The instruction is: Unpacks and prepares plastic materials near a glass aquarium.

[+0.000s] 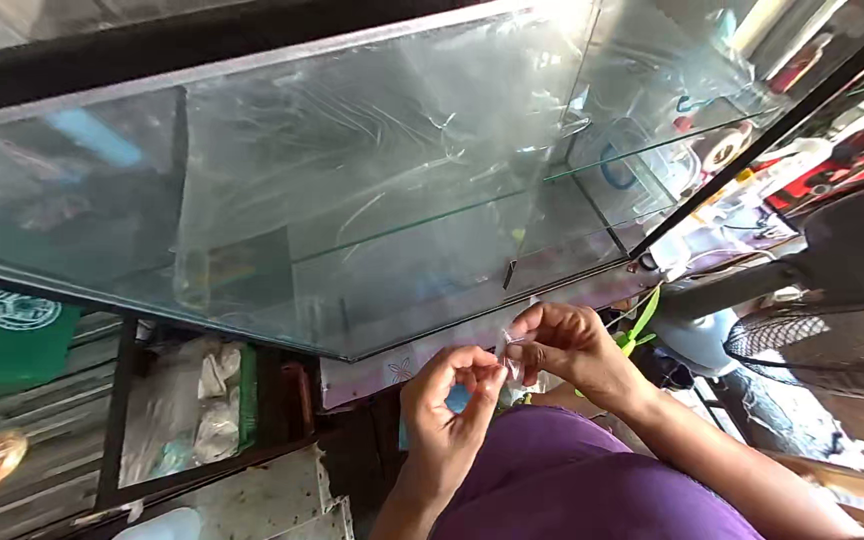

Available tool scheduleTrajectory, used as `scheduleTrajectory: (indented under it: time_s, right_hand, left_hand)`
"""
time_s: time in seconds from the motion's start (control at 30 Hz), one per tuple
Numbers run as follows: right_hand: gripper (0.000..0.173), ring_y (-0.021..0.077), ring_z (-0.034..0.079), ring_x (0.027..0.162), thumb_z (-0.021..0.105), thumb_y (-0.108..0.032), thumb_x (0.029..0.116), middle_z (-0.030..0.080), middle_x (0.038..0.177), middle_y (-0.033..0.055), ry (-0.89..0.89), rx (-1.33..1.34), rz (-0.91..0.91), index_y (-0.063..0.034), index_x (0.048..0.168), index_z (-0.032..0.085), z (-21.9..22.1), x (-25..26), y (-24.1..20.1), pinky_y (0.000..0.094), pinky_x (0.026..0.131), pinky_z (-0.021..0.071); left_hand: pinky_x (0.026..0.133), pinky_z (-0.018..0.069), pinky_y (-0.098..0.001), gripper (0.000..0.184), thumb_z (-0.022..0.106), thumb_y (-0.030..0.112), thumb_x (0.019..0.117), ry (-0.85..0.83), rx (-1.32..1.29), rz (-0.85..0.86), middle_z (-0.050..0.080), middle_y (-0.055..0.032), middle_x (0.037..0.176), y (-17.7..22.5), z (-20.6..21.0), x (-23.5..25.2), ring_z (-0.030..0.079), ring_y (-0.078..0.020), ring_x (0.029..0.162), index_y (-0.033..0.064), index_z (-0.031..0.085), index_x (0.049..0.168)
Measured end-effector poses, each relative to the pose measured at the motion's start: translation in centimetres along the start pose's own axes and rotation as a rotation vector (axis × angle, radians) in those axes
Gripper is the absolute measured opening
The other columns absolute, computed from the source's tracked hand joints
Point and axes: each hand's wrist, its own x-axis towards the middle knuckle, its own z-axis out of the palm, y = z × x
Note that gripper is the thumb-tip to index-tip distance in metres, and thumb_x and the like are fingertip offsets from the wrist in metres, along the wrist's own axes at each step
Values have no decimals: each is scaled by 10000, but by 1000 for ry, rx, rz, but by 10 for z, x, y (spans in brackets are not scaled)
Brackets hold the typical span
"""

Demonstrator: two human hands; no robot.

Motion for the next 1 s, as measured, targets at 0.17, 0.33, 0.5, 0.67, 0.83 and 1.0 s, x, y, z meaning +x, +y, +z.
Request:
scheduleTrajectory:
  time_s: [0.17,0.33,0.5,0.67,0.83,1.0]
  right_hand:
    - [51,52,706,691,692,-30,945,739,806,-27,85,-6,-116,-61,962,655,-8,-14,-3,220,635,606]
    - [128,8,654,624,750,-78,910,689,729,-70,91,29,-82,-112,885,628,-14,-20,-4,176,577,555]
    - [85,32,686,729,683,-33,942,732,844,-43,25,30,-93,-52,1025,687,-16,-22,-4,208,672,588]
    - [104,36,698,749,613,-42,995,735,872,-8,110,-237,-185,20,1045,679,-6,-22,-3,212,676,607]
    - [134,3,678,749,646,-96,993,726,855,6,93,-416,-247,28,1008,696,4,-21,-2,172,688,586]
    - [148,6,677,749,621,-99,1011,723,855,15,68,-468,-267,32,1019,690,5,-22,0,172,695,586]
  left_hand:
    - [726,602,-209,188,742,135,931,-96,-72,5,714,-15,962,4,13,10,687,-55,818,10,686,1060]
    - [740,631,-232,275,798,128,883,-161,-145,-23,736,-24,1002,3,24,11,722,-80,855,11,675,1098]
    - [766,621,-221,163,657,-6,922,-89,-161,-47,727,1,1006,1,22,11,708,-49,859,-2,663,1085]
    - [755,626,-252,276,690,182,940,-24,-24,19,711,-49,1105,-1,13,8,711,-101,956,6,664,1152]
    - [725,627,-226,337,822,228,878,31,70,76,671,-41,1069,4,8,5,695,-96,932,47,656,1110]
    - [768,636,-226,172,737,82,933,10,71,116,730,-64,1002,4,5,3,722,-82,866,-34,691,1052]
